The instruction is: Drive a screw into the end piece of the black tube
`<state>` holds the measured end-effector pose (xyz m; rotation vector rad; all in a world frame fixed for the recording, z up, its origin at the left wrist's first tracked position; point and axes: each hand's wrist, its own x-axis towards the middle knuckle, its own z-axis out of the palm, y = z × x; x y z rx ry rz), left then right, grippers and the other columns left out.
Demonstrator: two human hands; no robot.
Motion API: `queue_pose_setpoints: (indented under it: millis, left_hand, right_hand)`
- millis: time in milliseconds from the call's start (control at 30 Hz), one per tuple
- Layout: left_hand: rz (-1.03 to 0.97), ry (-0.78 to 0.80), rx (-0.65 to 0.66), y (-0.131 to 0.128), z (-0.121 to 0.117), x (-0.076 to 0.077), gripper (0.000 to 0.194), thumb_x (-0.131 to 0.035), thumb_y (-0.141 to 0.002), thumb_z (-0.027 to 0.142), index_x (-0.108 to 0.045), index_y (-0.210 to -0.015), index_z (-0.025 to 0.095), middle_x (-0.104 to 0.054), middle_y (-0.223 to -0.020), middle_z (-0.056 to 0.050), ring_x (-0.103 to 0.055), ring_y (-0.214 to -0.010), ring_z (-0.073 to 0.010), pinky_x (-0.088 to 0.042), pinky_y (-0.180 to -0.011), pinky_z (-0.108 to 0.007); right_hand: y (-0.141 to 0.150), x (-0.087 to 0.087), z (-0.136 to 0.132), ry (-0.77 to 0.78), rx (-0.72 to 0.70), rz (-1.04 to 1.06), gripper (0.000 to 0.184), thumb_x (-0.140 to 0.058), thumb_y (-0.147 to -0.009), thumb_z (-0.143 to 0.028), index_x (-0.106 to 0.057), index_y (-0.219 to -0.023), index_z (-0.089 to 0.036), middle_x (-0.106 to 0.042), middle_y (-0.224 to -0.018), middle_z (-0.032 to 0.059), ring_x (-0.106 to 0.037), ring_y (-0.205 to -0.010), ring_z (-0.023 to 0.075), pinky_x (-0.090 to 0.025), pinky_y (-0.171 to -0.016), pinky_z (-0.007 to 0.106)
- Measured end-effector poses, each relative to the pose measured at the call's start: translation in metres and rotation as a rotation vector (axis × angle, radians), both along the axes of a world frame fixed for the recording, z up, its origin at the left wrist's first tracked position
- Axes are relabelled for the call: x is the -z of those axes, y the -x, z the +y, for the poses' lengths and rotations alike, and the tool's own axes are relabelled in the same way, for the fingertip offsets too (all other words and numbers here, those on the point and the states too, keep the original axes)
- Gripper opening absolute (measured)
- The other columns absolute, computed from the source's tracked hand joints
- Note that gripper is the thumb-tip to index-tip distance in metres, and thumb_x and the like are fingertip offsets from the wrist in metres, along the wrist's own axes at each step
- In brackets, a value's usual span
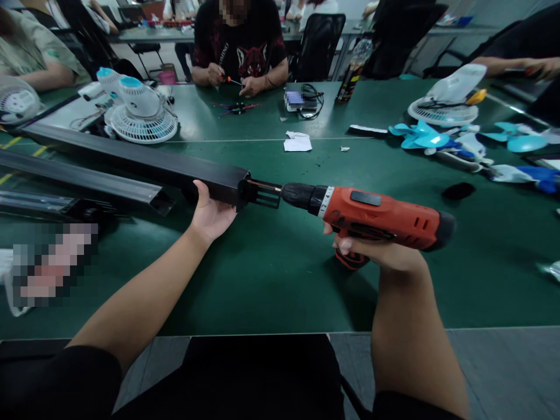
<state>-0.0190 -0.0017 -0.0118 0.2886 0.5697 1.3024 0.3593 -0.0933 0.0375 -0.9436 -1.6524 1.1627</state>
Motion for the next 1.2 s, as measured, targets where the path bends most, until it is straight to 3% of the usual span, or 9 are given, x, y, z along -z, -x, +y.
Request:
queue_pose_setpoints:
  millis: [133,300,467,667,833,1000,1200]
  left_hand:
    - [-0.037,0.007,0.011,0.001,0.001,0.002,0.080,-0.048,-0.129,0.079,-0.063,-0.187,0.025,-0.083,-0.173,-0.013,-0.062,-0.183,-0.0308,-0.059,-0.148,-0.044]
    - [-0.075,-0.004,0.028,0.005,0.003,0.009,0.082,-0.054,-0.128,0.080,-0.059,-0.190,0.028,-0.081,-0.175,-0.012,-0.068,-0.178,-0.0313,-0.063,-0.144,-0.044]
    - [-0.060,-0.004,0.028,0.004,0.003,0.008,0.079,-0.050,-0.129,0.080,-0.066,-0.185,0.026,-0.084,-0.170,-0.012,-0.068,-0.177,-0.0298,-0.062,-0.144,-0.041]
    - [0.023,-0.011,0.007,0.000,-0.002,-0.002,0.083,-0.039,-0.132,0.078,-0.069,-0.181,0.018,-0.079,-0.178,-0.014,-0.059,-0.185,-0.0285,-0.058,-0.147,-0.037]
    - [-0.005,-0.014,0.009,0.000,-0.002,-0.001,0.081,-0.052,-0.128,0.080,-0.066,-0.185,0.023,-0.078,-0.179,-0.014,-0.058,-0.186,-0.0302,-0.057,-0.148,-0.041]
    - [-0.017,-0.001,0.008,0.000,-0.001,0.000,0.079,-0.044,-0.131,0.078,-0.067,-0.183,0.022,-0.084,-0.170,-0.013,-0.059,-0.185,-0.0302,-0.056,-0.151,-0.044]
    - [-0.004,0.009,-0.006,-0.001,-0.001,-0.001,0.080,-0.048,-0.129,0.079,-0.067,-0.182,0.022,-0.085,-0.166,-0.014,-0.060,-0.185,-0.0308,-0.054,-0.152,-0.045]
  right_hand:
    - [0.001,-0.001,0.001,-0.021,-0.001,-0.012,0.033,-0.112,-0.094,-0.052,-0.098,-0.116,-0.031,-0.089,-0.098,0.0089,-0.067,-0.056,0.0191,-0.060,-0.042,0.036]
    - [0.002,-0.003,0.001,-0.014,-0.017,-0.029,0.036,-0.111,-0.094,-0.057,-0.098,-0.111,-0.029,-0.082,-0.080,0.0056,-0.063,-0.052,0.0196,-0.056,-0.040,0.036]
    - [0.003,-0.002,0.002,-0.021,-0.018,0.003,0.033,-0.113,-0.092,-0.052,-0.099,-0.111,-0.029,-0.088,-0.093,0.0076,-0.066,-0.054,0.0185,-0.055,-0.041,0.034]
    - [0.002,-0.003,0.003,-0.028,-0.029,-0.014,0.032,-0.111,-0.094,-0.053,-0.099,-0.112,-0.030,-0.083,-0.084,0.0057,-0.066,-0.056,0.0201,-0.058,-0.044,0.036]
    - [0.001,-0.003,0.003,-0.006,-0.030,-0.026,0.034,-0.111,-0.094,-0.058,-0.099,-0.112,-0.031,-0.082,-0.083,0.0053,-0.064,-0.054,0.0208,-0.057,-0.042,0.038]
    - [0.001,-0.002,0.003,0.001,-0.035,-0.016,0.035,-0.111,-0.094,-0.057,-0.098,-0.113,-0.029,-0.084,-0.087,0.0061,-0.066,-0.055,0.0196,-0.057,-0.043,0.036]
    - [0.000,-0.002,0.004,-0.018,-0.048,-0.032,0.034,-0.110,-0.096,-0.056,-0.098,-0.113,-0.029,-0.084,-0.085,0.0062,-0.066,-0.055,0.0193,-0.058,-0.043,0.035]
